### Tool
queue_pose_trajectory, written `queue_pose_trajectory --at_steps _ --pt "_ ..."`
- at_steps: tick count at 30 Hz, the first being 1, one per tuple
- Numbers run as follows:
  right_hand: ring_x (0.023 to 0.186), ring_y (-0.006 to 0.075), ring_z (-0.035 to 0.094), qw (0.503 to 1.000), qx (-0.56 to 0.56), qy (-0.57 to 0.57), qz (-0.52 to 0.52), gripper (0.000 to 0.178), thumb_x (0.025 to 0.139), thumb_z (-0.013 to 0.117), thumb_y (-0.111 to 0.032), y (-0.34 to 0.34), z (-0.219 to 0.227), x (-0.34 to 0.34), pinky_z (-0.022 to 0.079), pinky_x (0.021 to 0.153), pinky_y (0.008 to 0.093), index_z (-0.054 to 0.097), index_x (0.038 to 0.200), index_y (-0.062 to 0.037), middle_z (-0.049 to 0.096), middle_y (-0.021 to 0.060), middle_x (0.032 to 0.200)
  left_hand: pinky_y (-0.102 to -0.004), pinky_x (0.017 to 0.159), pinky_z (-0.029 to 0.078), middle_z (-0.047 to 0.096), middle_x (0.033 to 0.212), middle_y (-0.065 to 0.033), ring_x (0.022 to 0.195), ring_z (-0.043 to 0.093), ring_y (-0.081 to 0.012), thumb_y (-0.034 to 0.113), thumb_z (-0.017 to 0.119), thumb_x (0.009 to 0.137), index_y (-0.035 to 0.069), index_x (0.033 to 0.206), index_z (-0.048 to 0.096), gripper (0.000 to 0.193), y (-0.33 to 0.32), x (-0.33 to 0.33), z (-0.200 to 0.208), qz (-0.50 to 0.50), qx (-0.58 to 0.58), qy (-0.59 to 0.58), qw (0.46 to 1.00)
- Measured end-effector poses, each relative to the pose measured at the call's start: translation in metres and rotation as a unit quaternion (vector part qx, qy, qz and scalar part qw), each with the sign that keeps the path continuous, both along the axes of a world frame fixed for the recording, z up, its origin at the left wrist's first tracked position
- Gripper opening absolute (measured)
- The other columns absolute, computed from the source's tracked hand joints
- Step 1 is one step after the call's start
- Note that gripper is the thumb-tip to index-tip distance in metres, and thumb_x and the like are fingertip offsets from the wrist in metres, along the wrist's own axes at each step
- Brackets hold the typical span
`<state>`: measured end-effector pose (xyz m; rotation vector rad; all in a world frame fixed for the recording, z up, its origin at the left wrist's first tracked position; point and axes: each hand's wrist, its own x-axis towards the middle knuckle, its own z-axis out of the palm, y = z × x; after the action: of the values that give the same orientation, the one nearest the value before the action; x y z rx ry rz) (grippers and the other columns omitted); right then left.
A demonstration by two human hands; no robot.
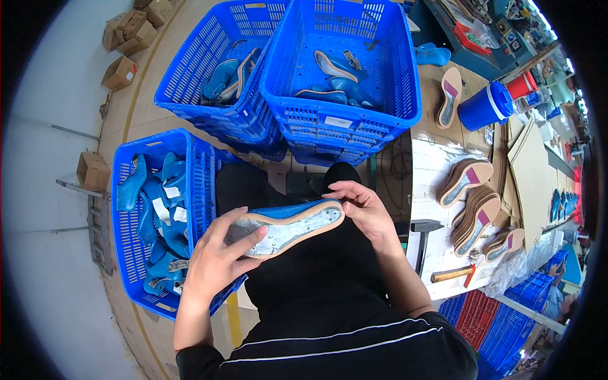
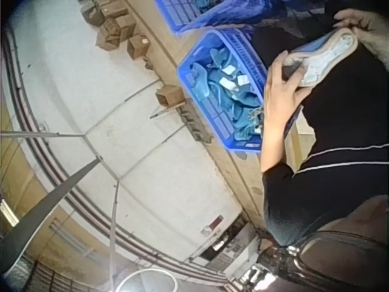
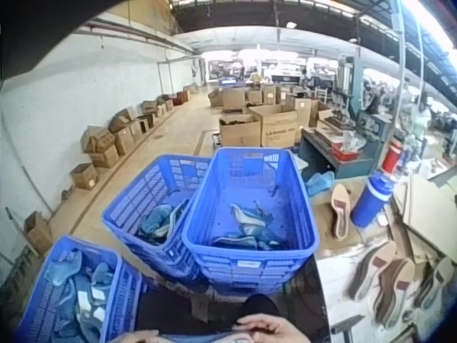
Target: Inspecting and assembling shoe components using a hammer and pliers in a factory setting.
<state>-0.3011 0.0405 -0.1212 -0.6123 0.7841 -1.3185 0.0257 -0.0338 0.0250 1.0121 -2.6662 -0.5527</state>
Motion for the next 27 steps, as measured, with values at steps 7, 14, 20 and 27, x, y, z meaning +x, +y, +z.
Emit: queue_pose_trajectory --at_steps 7,14,20,27 --pt "0.121 0.0195 0.071 1.000 -0.010 0.000 0.007 0.057 0.096 0.084 -0.027 -0.003 0.001 0.002 0.056 0.104 0.0337 0.064 0.145 -0.0040 0.076 0.0141 0.130 -0.0460 0.093 0.065 0.059 0.146 -0.0161 0.124 0.069 -0.0382 0.022 0.098 0.073 0.027 0.125 0.082 0.055 0.003 0.001 0.002 0.000 0.000 -0.008 1.000" --pt "0.123 0.0201 0.070 0.998 -0.021 0.053 0.018 0.066 0.096 0.083 -0.042 0.001 -0.007 -0.001 0.054 0.105 0.0334 0.063 0.147 -0.0050 0.074 0.0138 0.134 -0.0443 0.092 0.064 0.057 0.142 -0.0140 0.124 0.063 -0.0357 0.020 0.101 0.068 0.026 0.123 0.083 0.058 0.006 -0.004 0.003 0.012 -0.004 0.007 1.000" --pt "0.113 0.0187 0.062 0.988 -0.115 0.097 0.036 0.058 0.090 0.089 -0.035 -0.004 0.003 0.000 0.050 0.099 0.0318 0.075 0.136 -0.0021 0.065 0.0081 0.122 -0.0427 0.093 0.063 0.057 0.142 -0.0126 0.121 0.059 -0.0336 0.018 0.101 0.066 0.026 0.123 0.083 0.060 0.007 -0.002 0.000 0.022 0.009 0.005 1.000" --pt "0.116 0.0197 0.061 0.983 -0.123 0.133 0.043 0.058 0.089 0.090 -0.032 -0.002 -0.003 -0.001 0.048 0.102 0.0320 0.074 0.135 -0.0011 0.063 0.0081 0.124 -0.0428 0.093 0.060 0.060 0.139 -0.0144 0.120 0.061 -0.0351 0.015 0.101 0.062 0.024 0.123 0.083 0.064 0.011 0.001 -0.001 0.034 0.005 0.027 0.999"
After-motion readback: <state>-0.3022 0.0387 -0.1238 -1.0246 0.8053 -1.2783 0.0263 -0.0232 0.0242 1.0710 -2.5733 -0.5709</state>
